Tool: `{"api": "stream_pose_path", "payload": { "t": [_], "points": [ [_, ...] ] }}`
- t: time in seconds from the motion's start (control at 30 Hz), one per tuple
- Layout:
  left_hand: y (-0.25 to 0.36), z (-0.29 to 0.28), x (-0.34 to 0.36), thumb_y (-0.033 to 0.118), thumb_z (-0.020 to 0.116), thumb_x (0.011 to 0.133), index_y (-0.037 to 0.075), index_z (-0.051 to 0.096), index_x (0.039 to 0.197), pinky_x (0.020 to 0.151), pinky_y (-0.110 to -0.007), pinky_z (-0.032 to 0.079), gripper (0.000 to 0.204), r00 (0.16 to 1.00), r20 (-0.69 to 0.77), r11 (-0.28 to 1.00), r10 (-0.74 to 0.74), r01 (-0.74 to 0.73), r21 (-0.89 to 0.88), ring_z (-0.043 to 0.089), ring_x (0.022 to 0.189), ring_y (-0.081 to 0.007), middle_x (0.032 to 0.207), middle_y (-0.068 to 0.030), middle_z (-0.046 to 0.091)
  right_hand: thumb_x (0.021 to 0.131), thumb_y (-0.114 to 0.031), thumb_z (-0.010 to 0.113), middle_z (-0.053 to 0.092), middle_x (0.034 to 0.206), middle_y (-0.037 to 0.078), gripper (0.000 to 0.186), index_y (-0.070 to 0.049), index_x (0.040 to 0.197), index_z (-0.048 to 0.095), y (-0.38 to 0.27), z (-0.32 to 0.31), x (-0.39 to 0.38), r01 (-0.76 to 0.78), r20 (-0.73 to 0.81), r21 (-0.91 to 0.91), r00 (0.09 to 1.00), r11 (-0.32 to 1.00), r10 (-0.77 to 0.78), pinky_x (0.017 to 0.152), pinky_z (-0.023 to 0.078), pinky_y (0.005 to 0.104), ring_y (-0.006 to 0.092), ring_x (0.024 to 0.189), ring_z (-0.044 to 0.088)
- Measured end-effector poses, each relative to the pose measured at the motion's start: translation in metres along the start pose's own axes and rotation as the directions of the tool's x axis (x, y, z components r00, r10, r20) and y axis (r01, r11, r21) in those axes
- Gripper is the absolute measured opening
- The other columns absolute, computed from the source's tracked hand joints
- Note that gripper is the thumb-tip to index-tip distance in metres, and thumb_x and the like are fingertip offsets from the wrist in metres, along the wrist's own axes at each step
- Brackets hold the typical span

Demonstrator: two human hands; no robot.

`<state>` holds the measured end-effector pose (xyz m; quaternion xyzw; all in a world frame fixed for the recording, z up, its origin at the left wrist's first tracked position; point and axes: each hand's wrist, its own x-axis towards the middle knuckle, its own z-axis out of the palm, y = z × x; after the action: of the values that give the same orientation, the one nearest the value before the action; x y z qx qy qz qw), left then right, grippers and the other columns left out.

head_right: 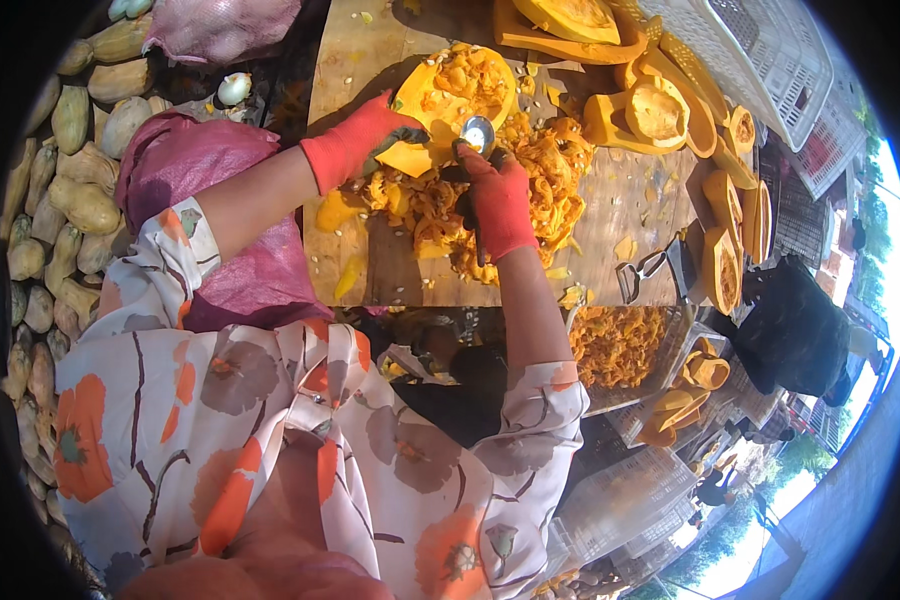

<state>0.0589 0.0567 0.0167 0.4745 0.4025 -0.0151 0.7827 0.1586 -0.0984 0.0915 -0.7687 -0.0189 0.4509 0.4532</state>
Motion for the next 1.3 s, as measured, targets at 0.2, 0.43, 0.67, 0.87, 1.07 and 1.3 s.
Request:
{"api": "stream_pose_path", "payload": {
  "t": [0.2,0.43,0.67,0.87,1.07,1.3],
  "points": [
    [0.011,-0.004,-0.006,0.003,0.065,0.08,0.005,0.032,0.145,0.085,-0.031,0.05,0.073,0.945,-0.004,0.894,0.327,-0.307,0.326,0.061,0.098,-0.0199,0.116,-0.0138,0.062,0.09,-0.019,0.054,0.068,0.076,0.018,0.019,-0.002,0.098,0.053,-0.005,-0.04,0.066,0.319,-0.154,-0.67,0.824,0.671,-0.546,0.057,0.049,0.041,0.0309,0.062,0.064],
    [0.013,-0.001,0.0,0.008,0.063,0.082,0.01,0.033,0.145,0.086,-0.032,0.049,0.07,0.908,-0.003,0.782,0.419,-0.36,0.508,0.062,0.098,-0.0207,0.115,-0.0155,0.062,0.09,-0.018,0.046,0.069,0.085,0.019,0.019,-0.004,0.1,0.052,-0.021,-0.001,0.107,0.147,-0.016,-0.975,0.707,0.169,-0.707,0.066,0.052,0.0451,0.0356,0.078,0.068],
    [0.02,0.003,-0.001,0.011,0.065,0.083,0.01,0.038,0.141,0.086,-0.034,0.049,0.064,0.913,-0.014,0.773,0.409,-0.338,0.537,0.063,0.1,-0.0236,0.114,-0.0157,0.063,0.09,-0.016,0.047,0.069,0.084,0.019,0.018,-0.005,0.103,0.052,0.003,-0.008,0.078,0.137,-0.076,-0.953,0.756,0.271,-0.65,0.066,0.052,0.0468,0.0368,0.079,0.068],
    [0.012,0.01,0.002,0.011,0.066,0.083,0.015,0.032,0.147,0.084,-0.035,0.051,0.072,0.876,0.028,0.706,0.481,-0.407,0.579,0.064,0.095,-0.023,0.112,-0.0155,0.064,0.088,-0.017,0.049,0.069,0.08,0.019,0.017,-0.003,0.096,0.054,-0.015,-0.005,0.112,0.109,-0.089,-0.964,0.73,0.244,-0.678,0.068,0.053,0.0455,0.0378,0.078,0.068],
    [0.005,0.01,0.007,0.012,0.064,0.084,0.018,0.033,0.147,0.08,-0.036,0.051,0.071,0.864,-0.004,0.693,0.503,-0.401,0.599,0.065,0.09,-0.025,0.108,-0.0173,0.064,0.086,-0.022,0.051,0.068,0.085,0.019,0.02,-0.005,0.098,0.055,0.001,-0.003,0.092,0.256,0.094,-0.944,0.815,0.21,-0.571,0.074,0.049,0.048,0.0391,0.086,0.065],
    [0.009,0.02,0.014,0.018,0.063,0.084,0.02,0.03,0.148,0.086,-0.039,0.049,0.072,0.871,0.028,0.615,0.491,-0.369,0.697,0.063,0.098,-0.0325,0.115,-0.0192,0.062,0.088,-0.022,0.054,0.068,0.088,0.019,0.019,-0.007,0.1,0.052,0.025,-0.008,0.046,0.182,-0.006,-0.95,0.801,0.253,-0.599,0.071,0.048,0.0491,0.039,0.083,0.065]
  ]
}}
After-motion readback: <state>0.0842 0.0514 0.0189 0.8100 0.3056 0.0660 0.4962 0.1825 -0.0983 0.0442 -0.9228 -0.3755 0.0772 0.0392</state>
